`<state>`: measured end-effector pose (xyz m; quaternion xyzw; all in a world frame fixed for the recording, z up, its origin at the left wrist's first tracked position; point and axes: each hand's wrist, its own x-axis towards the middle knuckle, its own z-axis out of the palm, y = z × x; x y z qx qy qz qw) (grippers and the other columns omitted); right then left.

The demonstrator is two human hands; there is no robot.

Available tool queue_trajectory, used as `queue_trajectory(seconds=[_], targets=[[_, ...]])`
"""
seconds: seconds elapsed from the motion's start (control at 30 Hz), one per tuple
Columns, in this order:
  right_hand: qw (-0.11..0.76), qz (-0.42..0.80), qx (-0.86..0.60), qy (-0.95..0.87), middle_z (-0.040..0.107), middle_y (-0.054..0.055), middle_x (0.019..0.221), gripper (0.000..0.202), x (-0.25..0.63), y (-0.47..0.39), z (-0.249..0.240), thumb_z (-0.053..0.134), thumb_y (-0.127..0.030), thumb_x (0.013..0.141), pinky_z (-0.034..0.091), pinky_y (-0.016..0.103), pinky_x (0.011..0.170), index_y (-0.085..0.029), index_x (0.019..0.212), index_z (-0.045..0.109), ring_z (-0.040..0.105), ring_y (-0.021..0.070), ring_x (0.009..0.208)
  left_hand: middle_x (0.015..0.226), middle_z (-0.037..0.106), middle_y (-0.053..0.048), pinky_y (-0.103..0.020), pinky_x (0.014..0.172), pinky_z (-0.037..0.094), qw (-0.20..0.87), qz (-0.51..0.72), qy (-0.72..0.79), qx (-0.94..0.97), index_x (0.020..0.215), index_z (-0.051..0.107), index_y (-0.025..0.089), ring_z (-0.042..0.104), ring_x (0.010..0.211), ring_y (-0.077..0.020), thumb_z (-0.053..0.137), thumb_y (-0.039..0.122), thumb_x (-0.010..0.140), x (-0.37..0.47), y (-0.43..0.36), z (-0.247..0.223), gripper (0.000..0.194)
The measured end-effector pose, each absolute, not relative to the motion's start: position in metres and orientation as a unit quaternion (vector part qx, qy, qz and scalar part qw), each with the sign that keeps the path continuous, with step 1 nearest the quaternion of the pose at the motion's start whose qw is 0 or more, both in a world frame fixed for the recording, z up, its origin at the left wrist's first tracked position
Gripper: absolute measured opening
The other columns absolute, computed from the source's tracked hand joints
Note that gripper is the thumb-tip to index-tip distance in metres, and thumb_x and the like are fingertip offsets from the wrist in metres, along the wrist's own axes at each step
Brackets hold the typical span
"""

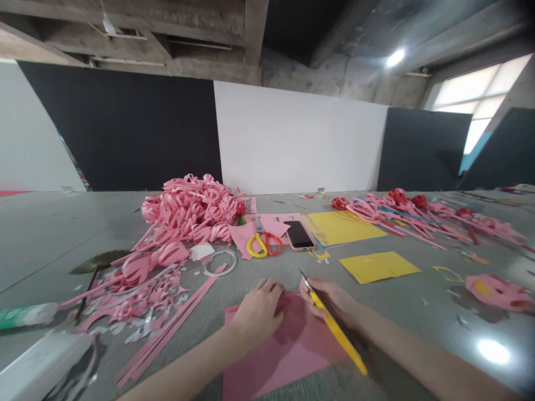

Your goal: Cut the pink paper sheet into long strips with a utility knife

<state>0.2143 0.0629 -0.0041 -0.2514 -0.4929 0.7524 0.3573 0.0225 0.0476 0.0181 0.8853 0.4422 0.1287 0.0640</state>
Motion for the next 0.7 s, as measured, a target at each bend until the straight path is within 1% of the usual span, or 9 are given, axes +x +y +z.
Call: queue_trajectory(seconds=[0.1,0.2,0.3,0.4,0.5,0.57,0.63,0.7], targets=[[0.353,0.75,-0.257,-0.497,0.042,-0.005,0.059,0.028,0.214,0.063,-0.005,0.036,-0.039,0.084,0.023,0.021,0.039,-0.017,0.069,0.042,0.034,0.004,0.035,0.094,0.053,-0.005,-0.028,0.078,0.038,0.052,0.114,0.451,0.884,0.092,0.051,0.017,0.05,0.092,-0.0197,0.044,0.016,0.077,0.03,0.051,0.02,0.017],[0.348,0.75,-0.273,-0.492,0.043,-0.005,0.058,0.028,0.213,0.062,-0.005,0.037,-0.041,0.083,0.023,0.021,0.039,-0.017,0.069,0.041,0.034,0.0048,0.035,0.087,0.056,-0.004,-0.028,0.07,0.041,0.046,0.086,0.457,0.884,0.088,0.053,0.017,0.055,0.083,-0.0198,0.045,0.014,0.076,0.037,0.057,0.022,0.015],[0.351,0.747,-0.281,-0.49,0.043,-0.005,0.056,0.027,0.213,0.062,-0.005,0.037,-0.042,0.083,0.023,0.021,0.038,-0.018,0.07,0.041,0.034,0.0053,0.035,0.085,0.058,-0.004,-0.028,0.066,0.042,0.039,0.067,0.47,0.879,0.086,0.054,0.018,0.058,0.079,-0.0195,0.042,0.013,0.077,0.042,0.062,0.023,0.015],[0.352,0.742,-0.277,-0.499,0.041,-0.006,0.053,0.027,0.212,0.062,-0.006,0.038,-0.041,0.083,0.022,0.021,0.038,-0.018,0.069,0.041,0.035,0.0055,0.035,0.087,0.059,-0.004,-0.027,0.066,0.042,0.032,0.059,0.481,0.874,0.088,0.054,0.019,0.058,0.082,-0.0191,0.042,0.013,0.078,0.044,0.063,0.022,0.017],[0.357,0.74,-0.273,-0.5,0.043,-0.006,0.054,0.028,0.211,0.062,-0.005,0.039,-0.04,0.083,0.022,0.02,0.037,-0.017,0.068,0.041,0.036,0.0049,0.034,0.088,0.059,-0.005,-0.027,0.068,0.042,0.025,0.058,0.489,0.87,0.092,0.053,0.018,0.057,0.083,-0.0181,0.043,0.012,0.08,0.044,0.062,0.02,0.017],[0.355,0.747,-0.268,-0.494,0.043,-0.006,0.054,0.03,0.21,0.063,-0.005,0.038,-0.041,0.084,0.022,0.02,0.036,-0.016,0.067,0.042,0.037,0.0048,0.034,0.088,0.058,-0.004,-0.029,0.069,0.043,0.021,0.057,0.493,0.868,0.093,0.053,0.016,0.057,0.081,-0.0171,0.042,0.016,0.084,0.043,0.063,0.018,0.014],[0.35,0.754,-0.262,-0.49,0.041,-0.006,0.05,0.032,0.21,0.063,-0.005,0.037,-0.042,0.085,0.022,0.02,0.036,-0.016,0.066,0.042,0.037,0.0051,0.033,0.088,0.058,-0.003,-0.032,0.069,0.045,0.016,0.057,0.496,0.866,0.095,0.053,0.014,0.056,0.078,-0.0162,0.043,0.023,0.087,0.042,0.065,0.017,0.015],[0.352,0.757,-0.254,-0.488,0.041,-0.006,0.049,0.031,0.21,0.063,-0.005,0.037,-0.04,0.085,0.022,0.02,0.036,-0.016,0.067,0.043,0.037,0.0054,0.033,0.087,0.057,-0.003,-0.032,0.067,0.045,0.009,0.056,0.499,0.865,0.097,0.052,0.014,0.056,0.077,-0.0163,0.041,0.024,0.088,0.042,0.067,0.017,0.017]])
